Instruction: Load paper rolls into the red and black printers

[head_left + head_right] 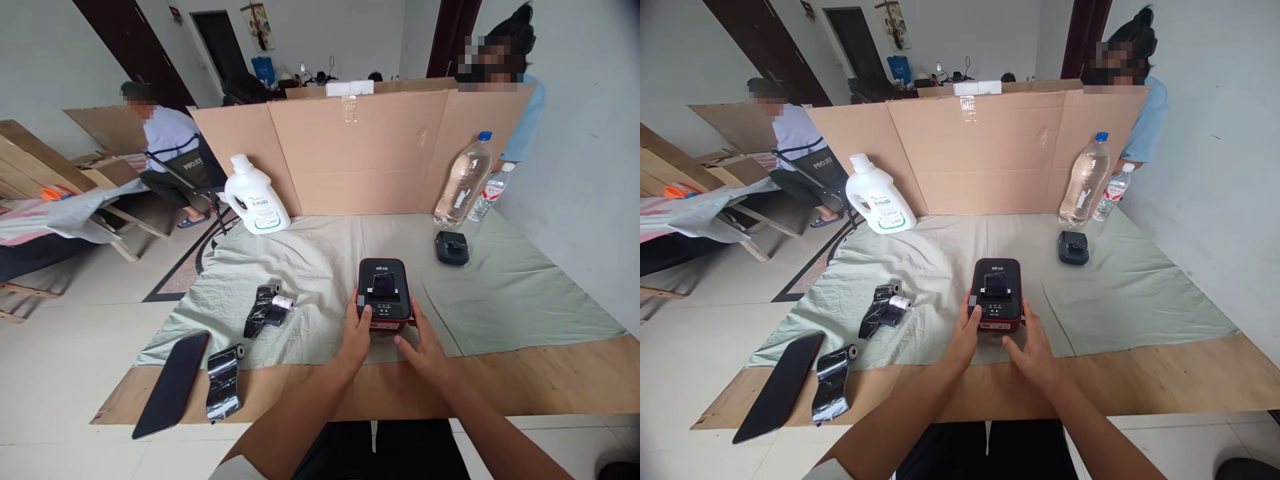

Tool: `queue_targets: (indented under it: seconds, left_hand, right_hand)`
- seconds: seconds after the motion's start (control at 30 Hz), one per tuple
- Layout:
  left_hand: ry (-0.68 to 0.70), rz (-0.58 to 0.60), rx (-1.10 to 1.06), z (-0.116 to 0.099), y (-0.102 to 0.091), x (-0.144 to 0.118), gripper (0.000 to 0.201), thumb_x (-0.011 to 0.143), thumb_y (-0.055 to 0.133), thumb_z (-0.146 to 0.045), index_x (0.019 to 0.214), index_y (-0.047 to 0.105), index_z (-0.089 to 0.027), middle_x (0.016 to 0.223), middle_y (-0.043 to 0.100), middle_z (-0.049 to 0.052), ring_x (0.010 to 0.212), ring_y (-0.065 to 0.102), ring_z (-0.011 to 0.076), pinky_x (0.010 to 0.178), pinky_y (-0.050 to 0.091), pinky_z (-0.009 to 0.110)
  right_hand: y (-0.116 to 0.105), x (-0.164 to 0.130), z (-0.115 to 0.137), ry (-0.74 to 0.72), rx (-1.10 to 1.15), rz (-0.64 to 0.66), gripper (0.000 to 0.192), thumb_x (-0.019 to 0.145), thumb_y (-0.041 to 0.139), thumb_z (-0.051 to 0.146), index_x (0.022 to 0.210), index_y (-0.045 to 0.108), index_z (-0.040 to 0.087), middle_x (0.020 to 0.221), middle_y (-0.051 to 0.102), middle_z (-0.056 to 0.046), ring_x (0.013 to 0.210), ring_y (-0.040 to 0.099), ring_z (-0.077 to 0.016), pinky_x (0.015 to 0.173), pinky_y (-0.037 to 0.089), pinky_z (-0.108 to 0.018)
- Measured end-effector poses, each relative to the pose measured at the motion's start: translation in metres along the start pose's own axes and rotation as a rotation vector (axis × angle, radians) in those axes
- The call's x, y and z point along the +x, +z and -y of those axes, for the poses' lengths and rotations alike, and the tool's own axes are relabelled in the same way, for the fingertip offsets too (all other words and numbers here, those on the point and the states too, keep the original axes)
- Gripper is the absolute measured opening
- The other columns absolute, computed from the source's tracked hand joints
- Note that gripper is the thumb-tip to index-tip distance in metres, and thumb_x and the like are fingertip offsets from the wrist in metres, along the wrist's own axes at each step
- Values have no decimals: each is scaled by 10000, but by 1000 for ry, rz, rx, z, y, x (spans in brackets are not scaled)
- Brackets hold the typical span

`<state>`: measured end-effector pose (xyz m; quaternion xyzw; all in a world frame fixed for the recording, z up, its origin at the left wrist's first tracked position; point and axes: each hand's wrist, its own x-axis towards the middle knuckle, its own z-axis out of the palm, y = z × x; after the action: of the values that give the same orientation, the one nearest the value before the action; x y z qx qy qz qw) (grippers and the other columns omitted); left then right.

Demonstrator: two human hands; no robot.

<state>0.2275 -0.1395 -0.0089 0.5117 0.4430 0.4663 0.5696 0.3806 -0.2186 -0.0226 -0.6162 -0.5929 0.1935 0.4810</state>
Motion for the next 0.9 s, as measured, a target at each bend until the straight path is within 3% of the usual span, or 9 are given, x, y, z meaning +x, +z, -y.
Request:
queue_targets:
  seconds: [0.17,0.3,0.37,0.47,0.57,0.73,0.9]
  left_hand:
    - [-13,4,-96,-4,-8,26,525,865,540,-373,1361,442,-233,1428,466,65,1358,371,253,1135,292,409]
    - [20,222,-180,-13,-21,55,615,678,584,-194,1288,552,-264,1546,304,-7,1420,263,276,1146,257,401]
    - [12,321,-224,-17,-25,62,610,606,559,-151,1203,624,-260,1569,250,-35,1434,228,284,1143,253,391]
    - [-43,336,-317,-20,-25,65,568,549,522,-129,1080,682,-253,1550,283,-57,1423,243,285,1119,284,377]
    - [-80,297,-379,-22,-20,65,520,503,506,-113,969,702,-239,1500,360,-61,1388,300,288,1073,334,358]
    - [-118,275,-372,-26,-16,69,533,448,484,-87,914,699,-232,1452,412,-66,1326,373,289,968,414,326]
    - [-106,299,-322,-28,-17,71,655,443,467,-90,1029,703,-262,1488,373,-82,1373,321,283,993,401,303]
  right_hand:
    - [-2,43,-1,-63,-4,-116,540,928,451,483,1428,381,292,1524,335,-73,1405,309,-296,1112,328,-574]
    - [5,68,-1,-173,43,-134,401,978,319,435,1126,650,262,1496,397,-42,1396,320,-264,1136,280,-543]
    - [11,68,1,-225,63,-163,406,978,323,396,918,690,235,1475,426,-32,1393,314,-267,1134,266,-540]
    - [18,59,5,-255,49,-233,317,942,428,352,780,662,214,1443,453,-47,1370,335,-284,1114,271,-555]
    - [22,53,6,-271,16,-288,162,867,561,316,776,641,207,1424,450,-82,1314,399,-293,1074,322,-553]
    - [26,56,3,-283,9,-322,77,826,566,265,830,615,206,1399,457,-105,1289,432,-293,1045,364,-546]
    - [27,56,3,-262,14,-331,206,811,556,257,1009,600,219,1427,416,-112,1319,405,-299,1054,357,-555]
